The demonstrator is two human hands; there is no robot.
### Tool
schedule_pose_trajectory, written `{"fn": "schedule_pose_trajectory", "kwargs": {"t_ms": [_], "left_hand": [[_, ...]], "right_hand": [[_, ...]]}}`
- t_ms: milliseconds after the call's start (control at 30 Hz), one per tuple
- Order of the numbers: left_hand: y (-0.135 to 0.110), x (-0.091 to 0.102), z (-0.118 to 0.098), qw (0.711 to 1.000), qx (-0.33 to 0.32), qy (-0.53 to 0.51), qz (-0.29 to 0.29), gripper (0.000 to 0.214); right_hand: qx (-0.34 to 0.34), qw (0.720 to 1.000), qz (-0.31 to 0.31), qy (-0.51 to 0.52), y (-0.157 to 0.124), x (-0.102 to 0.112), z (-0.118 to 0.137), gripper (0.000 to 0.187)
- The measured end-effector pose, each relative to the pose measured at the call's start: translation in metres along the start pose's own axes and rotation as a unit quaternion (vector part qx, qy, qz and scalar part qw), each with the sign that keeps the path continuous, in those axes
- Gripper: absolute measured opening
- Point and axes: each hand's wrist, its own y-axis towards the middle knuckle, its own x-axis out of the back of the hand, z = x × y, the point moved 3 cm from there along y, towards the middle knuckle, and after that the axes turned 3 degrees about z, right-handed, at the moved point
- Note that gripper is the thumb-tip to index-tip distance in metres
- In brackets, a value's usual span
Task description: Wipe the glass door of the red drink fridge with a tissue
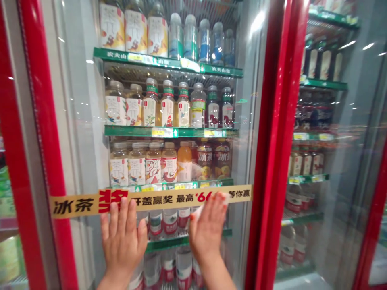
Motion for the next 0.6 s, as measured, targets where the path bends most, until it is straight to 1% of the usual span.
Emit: {"fn": "schedule_pose_trajectory", "kwargs": {"t_ms": [33, 67, 100, 133, 167, 200, 267, 300, 333, 367, 400, 433, 500, 533, 567, 600], "left_hand": [[0.0, 0.001, 0.0, 1.0, -0.002, 0.0, 0.002, 0.082], [0.0, 0.001, 0.0, 1.0, -0.004, -0.001, 0.004, 0.082], [0.0, 0.001, 0.0, 1.0, -0.006, -0.001, 0.005, 0.082], [0.0, 0.001, 0.0, 1.0, -0.008, 0.0, 0.006, 0.082], [0.001, 0.001, -0.001, 1.0, -0.01, 0.003, 0.005, 0.082], [0.001, 0.001, -0.001, 1.0, -0.013, 0.008, 0.004, 0.083], [0.001, 0.0, -0.002, 1.0, -0.016, 0.017, -0.003, 0.084], [0.002, 0.0, -0.003, 1.0, -0.017, 0.02, -0.006, 0.085], [0.002, 0.0, -0.003, 1.0, -0.016, 0.021, -0.007, 0.085], [0.002, 0.001, -0.003, 1.0, -0.017, 0.02, -0.006, 0.085], [0.002, 0.001, -0.003, 1.0, -0.019, 0.019, -0.004, 0.085], [0.002, 0.001, -0.003, 1.0, -0.021, 0.018, -0.002, 0.085], [0.002, 0.002, -0.003, 1.0, -0.025, 0.017, -0.001, 0.086], [0.002, 0.003, -0.003, 1.0, -0.026, 0.017, -0.002, 0.086], [0.002, 0.003, -0.003, 0.999, -0.027, 0.017, -0.002, 0.086], [0.001, 0.003, -0.003, 0.999, -0.026, 0.017, -0.001, 0.086]], "right_hand": [[0.071, 0.997, 0.01, 0.008, -0.013, -0.001, 0.018, 0.089], [0.13, 0.991, 0.013, 0.014, -0.029, -0.001, 0.03, 0.088], [0.164, 0.986, 0.01, 0.017, -0.045, 0.002, 0.032, 0.087], [0.165, 0.986, 0.005, 0.013, -0.058, 0.006, 0.025, 0.086], [0.135, 0.991, 0.003, 0.002, -0.067, 0.009, 0.01, 0.086], [0.084, 0.996, 0.002, -0.008, -0.07, 0.012, -0.009, 0.086], [-0.039, 0.999, 0.004, -0.021, -0.06, 0.012, -0.045, 0.085], [-0.089, 0.996, 0.004, -0.018, -0.05, 0.009, -0.054, 0.085], [-0.117, 0.993, 0.007, -0.01, -0.04, 0.005, -0.055, 0.085], [-0.115, 0.993, 0.011, 0.004, -0.033, 0.0, -0.046, 0.085], [-0.089, 0.996, 0.02, 0.015, -0.03, -0.006, -0.031, 0.086], [-0.045, 0.998, 0.033, 0.025, -0.033, -0.011, -0.012, 0.086], [0.064, 0.996, 0.05, 0.035, -0.057, -0.014, 0.021, 0.086], [0.106, 0.993, 0.05, 0.03, -0.076, -0.012, 0.027, 0.086], [0.127, 0.991, 0.045, 0.017, -0.093, -0.009, 0.025, 0.087], [0.124, 0.992, 0.038, 0.0, -0.108, -0.005, 0.015, 0.087]]}}
